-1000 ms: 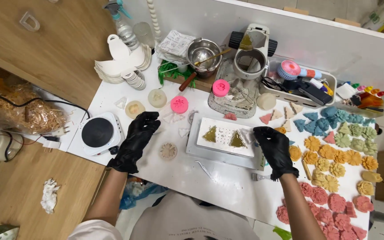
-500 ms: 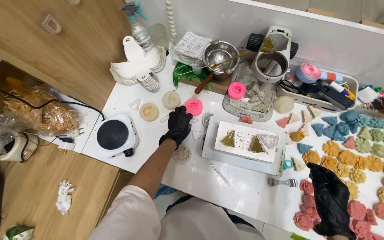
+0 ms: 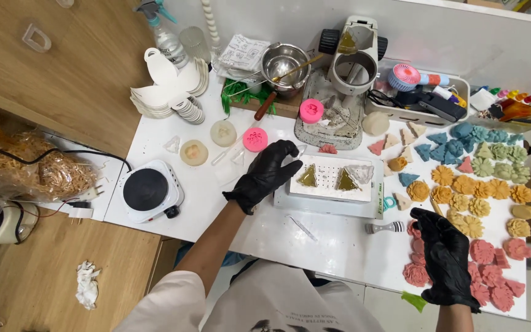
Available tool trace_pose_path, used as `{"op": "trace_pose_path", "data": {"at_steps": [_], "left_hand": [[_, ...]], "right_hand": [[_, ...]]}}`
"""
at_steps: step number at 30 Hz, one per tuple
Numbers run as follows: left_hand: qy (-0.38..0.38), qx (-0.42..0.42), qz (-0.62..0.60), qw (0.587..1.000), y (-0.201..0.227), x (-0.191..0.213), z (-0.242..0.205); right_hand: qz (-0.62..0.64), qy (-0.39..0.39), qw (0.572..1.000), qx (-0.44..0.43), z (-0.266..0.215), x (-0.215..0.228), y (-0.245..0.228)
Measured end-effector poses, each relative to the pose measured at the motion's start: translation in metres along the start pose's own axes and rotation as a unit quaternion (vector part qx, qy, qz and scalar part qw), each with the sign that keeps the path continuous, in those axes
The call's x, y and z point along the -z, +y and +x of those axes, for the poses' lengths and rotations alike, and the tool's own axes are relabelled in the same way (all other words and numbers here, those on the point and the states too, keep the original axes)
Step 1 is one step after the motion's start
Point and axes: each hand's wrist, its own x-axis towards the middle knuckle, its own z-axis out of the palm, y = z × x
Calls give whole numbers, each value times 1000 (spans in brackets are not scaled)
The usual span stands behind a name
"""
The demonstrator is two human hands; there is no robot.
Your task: The recorder cleans and prepares small decorative wax shapes for candle making using a small scraping tool.
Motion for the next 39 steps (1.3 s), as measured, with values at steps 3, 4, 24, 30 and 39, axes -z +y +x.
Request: {"op": "trace_pose_path", "data": {"at_steps": [3, 4, 24, 30, 39], "left_hand": [[-24, 8, 25, 999, -7, -9, 1], [-24, 27, 21, 999, -9, -11, -1], [-32, -48, 7, 998, -65, -31, -6], [-55, -22, -27, 998, -46, -26, -10], [-58, -9, -77, 995, -36, -21, -22]], "right_hand": [[19, -9, 1000, -18, -3, -6, -15], [17, -11, 999, -47, -6, -7, -20], [49, -40, 996, -61, -11, -13, -38], [49, -33, 995, -86, -10, -24, -69], [-155, -113, 971, 140, 67, -67, -66]]}}
